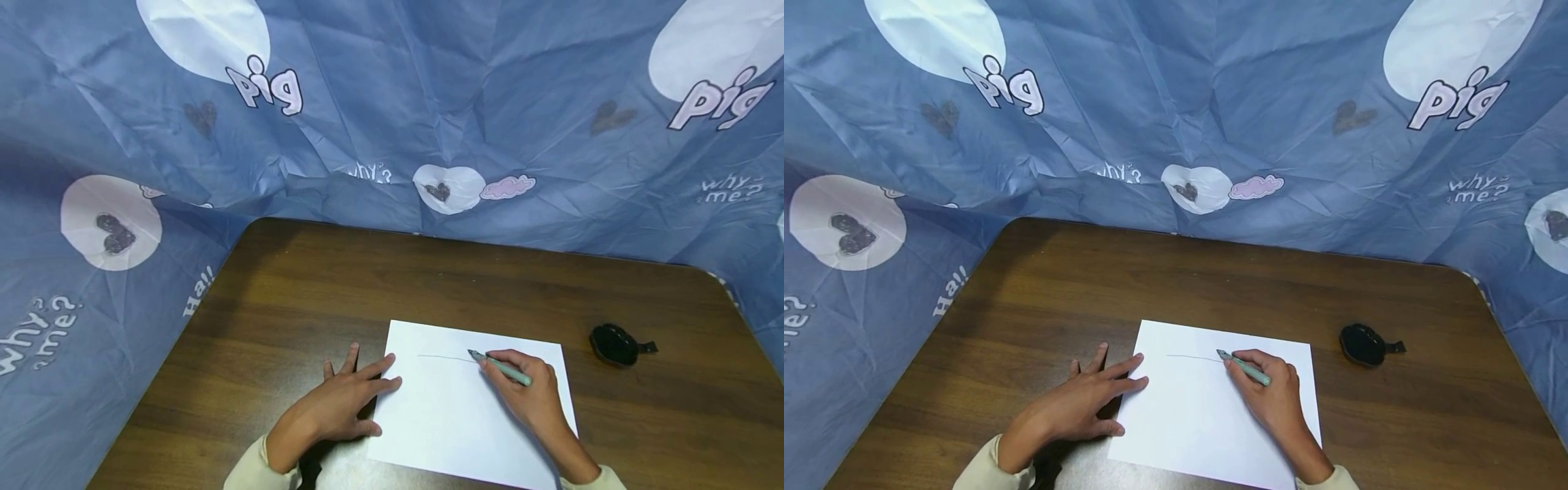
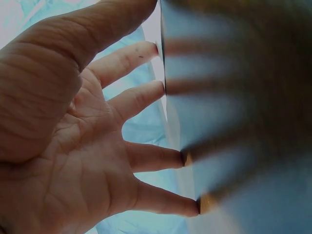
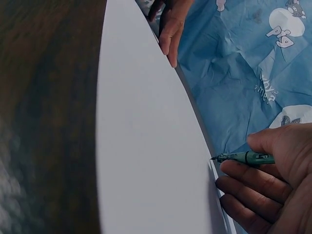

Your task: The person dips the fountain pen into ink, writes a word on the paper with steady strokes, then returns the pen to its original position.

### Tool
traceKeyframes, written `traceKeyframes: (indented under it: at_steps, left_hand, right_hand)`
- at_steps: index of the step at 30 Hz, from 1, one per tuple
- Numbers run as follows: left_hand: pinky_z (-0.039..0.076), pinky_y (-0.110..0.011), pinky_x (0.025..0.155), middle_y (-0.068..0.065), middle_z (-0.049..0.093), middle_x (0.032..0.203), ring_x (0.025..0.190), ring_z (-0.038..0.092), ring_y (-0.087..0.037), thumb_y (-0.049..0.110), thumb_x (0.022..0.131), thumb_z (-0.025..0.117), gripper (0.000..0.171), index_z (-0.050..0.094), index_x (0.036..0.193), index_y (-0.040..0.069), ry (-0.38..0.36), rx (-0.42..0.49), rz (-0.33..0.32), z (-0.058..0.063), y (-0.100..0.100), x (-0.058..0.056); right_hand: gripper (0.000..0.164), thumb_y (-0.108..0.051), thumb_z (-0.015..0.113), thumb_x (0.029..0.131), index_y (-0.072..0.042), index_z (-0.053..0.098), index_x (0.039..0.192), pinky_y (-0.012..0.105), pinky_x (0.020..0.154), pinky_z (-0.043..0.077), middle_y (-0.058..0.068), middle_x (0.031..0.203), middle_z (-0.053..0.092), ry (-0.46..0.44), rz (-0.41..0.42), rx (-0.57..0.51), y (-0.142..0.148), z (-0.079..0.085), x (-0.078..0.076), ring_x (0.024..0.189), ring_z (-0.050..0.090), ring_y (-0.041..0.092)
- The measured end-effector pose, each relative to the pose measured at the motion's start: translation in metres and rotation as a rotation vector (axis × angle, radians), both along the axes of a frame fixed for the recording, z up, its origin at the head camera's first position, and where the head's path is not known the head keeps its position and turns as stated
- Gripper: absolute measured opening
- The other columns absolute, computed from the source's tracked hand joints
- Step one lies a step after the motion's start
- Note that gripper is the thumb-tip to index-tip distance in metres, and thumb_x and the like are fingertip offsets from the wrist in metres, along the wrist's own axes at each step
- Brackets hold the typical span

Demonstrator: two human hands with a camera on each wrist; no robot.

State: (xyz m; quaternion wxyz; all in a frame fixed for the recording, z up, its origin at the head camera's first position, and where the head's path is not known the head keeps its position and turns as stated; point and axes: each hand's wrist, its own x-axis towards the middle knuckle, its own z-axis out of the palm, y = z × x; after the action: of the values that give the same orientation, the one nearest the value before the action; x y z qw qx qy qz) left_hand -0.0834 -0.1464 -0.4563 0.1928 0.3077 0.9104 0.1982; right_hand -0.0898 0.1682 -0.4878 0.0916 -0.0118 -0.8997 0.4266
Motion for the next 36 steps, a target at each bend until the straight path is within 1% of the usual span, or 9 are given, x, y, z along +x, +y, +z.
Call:
traceKeyframes:
  at_steps: [14,22,30,33,36]
  left_hand:
    - [0.020,-0.088,0.085,-0.006,0.027,0.163,0.139,0.010,-0.063,0.033,0.084,0.081,0.071,0.051,0.147,0.020,0.017,-0.003,-0.001,0.0002,-0.0004,0.0007]
    - [0.021,-0.088,0.086,-0.006,0.027,0.163,0.139,0.010,-0.063,0.033,0.084,0.081,0.072,0.052,0.147,0.020,0.021,-0.011,0.003,-0.0004,-0.0008,0.0015]
    - [0.022,-0.087,0.087,-0.005,0.027,0.163,0.140,0.010,-0.062,0.034,0.084,0.081,0.072,0.051,0.148,0.021,0.013,-0.012,-0.002,-0.0011,0.0002,0.0016]
    - [0.022,-0.087,0.086,-0.006,0.027,0.163,0.139,0.011,-0.063,0.034,0.084,0.081,0.072,0.051,0.148,0.021,0.018,-0.013,-0.002,-0.0007,0.0003,0.0015]
    - [0.022,-0.088,0.086,-0.006,0.028,0.163,0.139,0.011,-0.063,0.034,0.084,0.081,0.072,0.051,0.148,0.021,0.021,-0.015,-0.005,-0.0002,0.0002,0.0012]
  right_hand:
    - [0.014,-0.020,0.082,0.084,-0.011,0.080,0.094,0.023,0.063,0.049,0.002,0.090,0.077,-0.024,-0.009,0.004,-0.0021,0.0007,-0.0009,0.070,0.064,0.009]
    - [0.014,-0.020,0.082,0.084,-0.011,0.079,0.094,0.023,0.063,0.049,0.001,0.090,0.077,-0.004,-0.002,0.006,-0.0015,-0.0009,-0.0009,0.069,0.063,0.008]
    - [0.016,-0.020,0.083,0.083,-0.010,0.078,0.096,0.024,0.056,0.046,0.001,0.088,0.076,0.030,-0.024,-0.011,0.0006,-0.0036,-0.0009,0.060,0.056,0.008]
    - [0.016,-0.019,0.083,0.083,-0.010,0.079,0.096,0.024,0.057,0.046,0.001,0.088,0.076,0.037,-0.026,-0.005,0.0005,-0.0043,-0.0018,0.061,0.056,0.008]
    - [0.015,-0.018,0.083,0.083,-0.011,0.079,0.096,0.024,0.060,0.048,0.001,0.089,0.077,0.043,-0.028,0.011,0.0002,-0.0043,-0.0025,0.065,0.061,0.007]
